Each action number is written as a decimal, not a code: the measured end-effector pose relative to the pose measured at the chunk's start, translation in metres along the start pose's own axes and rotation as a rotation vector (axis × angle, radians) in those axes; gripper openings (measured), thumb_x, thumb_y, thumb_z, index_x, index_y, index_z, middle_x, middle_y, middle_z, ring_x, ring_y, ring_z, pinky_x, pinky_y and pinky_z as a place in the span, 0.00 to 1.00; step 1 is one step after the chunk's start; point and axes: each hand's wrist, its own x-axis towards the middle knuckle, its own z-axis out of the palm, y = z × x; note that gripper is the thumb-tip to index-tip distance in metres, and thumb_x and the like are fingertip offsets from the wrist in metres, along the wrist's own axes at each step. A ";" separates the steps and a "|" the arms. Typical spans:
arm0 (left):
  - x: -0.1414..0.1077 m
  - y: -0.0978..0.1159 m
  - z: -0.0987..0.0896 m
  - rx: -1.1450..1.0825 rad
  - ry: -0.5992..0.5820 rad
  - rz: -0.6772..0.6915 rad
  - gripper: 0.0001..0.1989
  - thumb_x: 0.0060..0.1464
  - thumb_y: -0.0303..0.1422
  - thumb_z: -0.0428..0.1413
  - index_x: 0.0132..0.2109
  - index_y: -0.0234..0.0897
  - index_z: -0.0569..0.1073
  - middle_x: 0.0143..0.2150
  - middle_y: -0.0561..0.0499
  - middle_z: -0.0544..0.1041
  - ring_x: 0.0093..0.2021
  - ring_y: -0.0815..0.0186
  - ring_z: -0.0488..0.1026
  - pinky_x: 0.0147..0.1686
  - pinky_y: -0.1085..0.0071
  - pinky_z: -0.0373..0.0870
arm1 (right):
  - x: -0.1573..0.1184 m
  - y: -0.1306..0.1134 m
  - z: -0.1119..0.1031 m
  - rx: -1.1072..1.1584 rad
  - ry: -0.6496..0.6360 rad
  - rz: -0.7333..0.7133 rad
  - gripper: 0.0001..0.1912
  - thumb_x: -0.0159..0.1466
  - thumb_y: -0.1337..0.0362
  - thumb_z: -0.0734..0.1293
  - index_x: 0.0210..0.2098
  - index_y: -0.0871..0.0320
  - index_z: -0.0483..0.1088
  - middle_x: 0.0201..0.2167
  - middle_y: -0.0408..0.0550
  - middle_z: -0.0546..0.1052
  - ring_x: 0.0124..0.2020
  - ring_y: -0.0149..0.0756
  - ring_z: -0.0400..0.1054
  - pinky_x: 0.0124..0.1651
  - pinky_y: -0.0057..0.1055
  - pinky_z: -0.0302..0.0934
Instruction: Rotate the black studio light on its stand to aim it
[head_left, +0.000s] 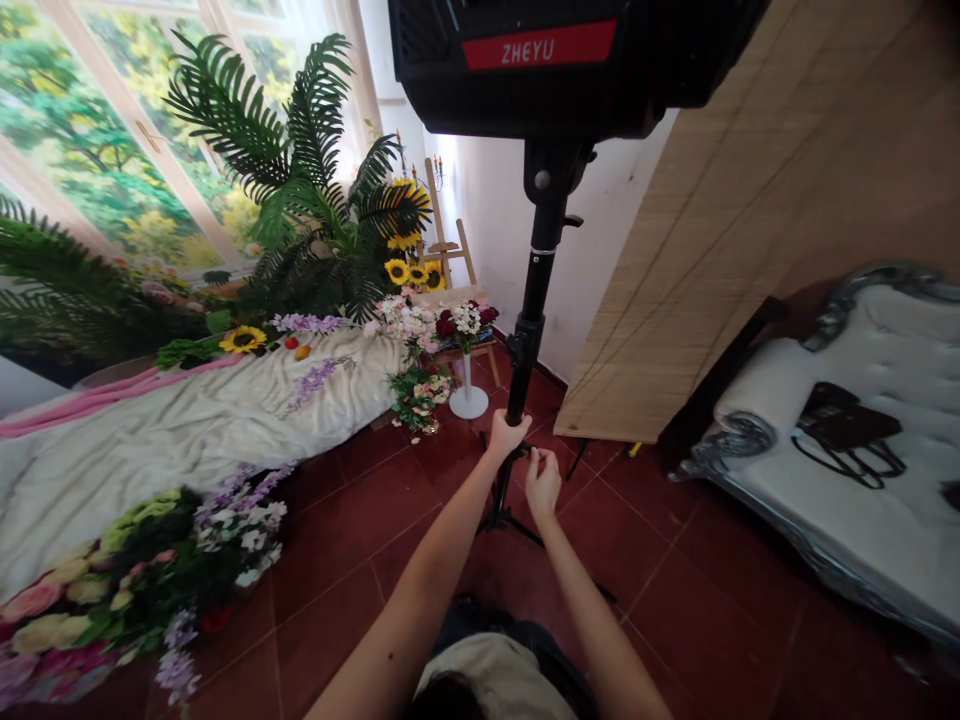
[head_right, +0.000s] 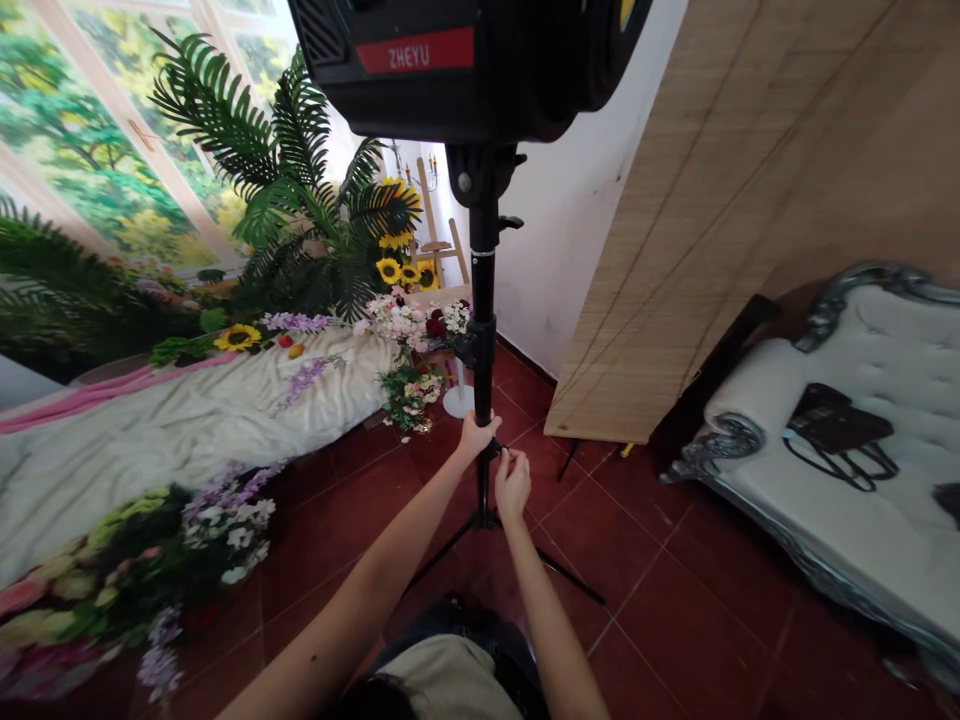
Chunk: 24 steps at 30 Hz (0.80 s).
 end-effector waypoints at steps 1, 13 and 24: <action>0.000 -0.001 0.000 -0.001 0.001 0.004 0.15 0.39 0.34 0.59 0.18 0.36 0.59 0.16 0.58 0.61 0.18 0.76 0.58 0.19 0.78 0.56 | -0.001 -0.003 0.002 0.016 0.003 0.044 0.23 0.65 0.47 0.51 0.38 0.59 0.64 0.34 0.54 0.73 0.35 0.40 0.68 0.37 0.32 0.57; 0.001 -0.004 0.001 -0.022 0.043 -0.020 0.13 0.37 0.34 0.61 0.21 0.35 0.63 0.17 0.57 0.63 0.18 0.75 0.60 0.20 0.78 0.58 | 0.005 0.002 -0.004 0.041 -0.089 0.038 0.23 0.64 0.45 0.51 0.36 0.58 0.62 0.32 0.53 0.73 0.33 0.40 0.68 0.35 0.31 0.57; -0.008 -0.005 0.005 0.016 0.092 0.026 0.12 0.41 0.35 0.58 0.21 0.35 0.63 0.17 0.57 0.63 0.19 0.76 0.59 0.20 0.78 0.56 | 0.006 -0.004 -0.001 -0.082 -0.121 0.218 0.25 0.63 0.42 0.49 0.33 0.56 0.62 0.25 0.53 0.75 0.27 0.43 0.70 0.27 0.30 0.52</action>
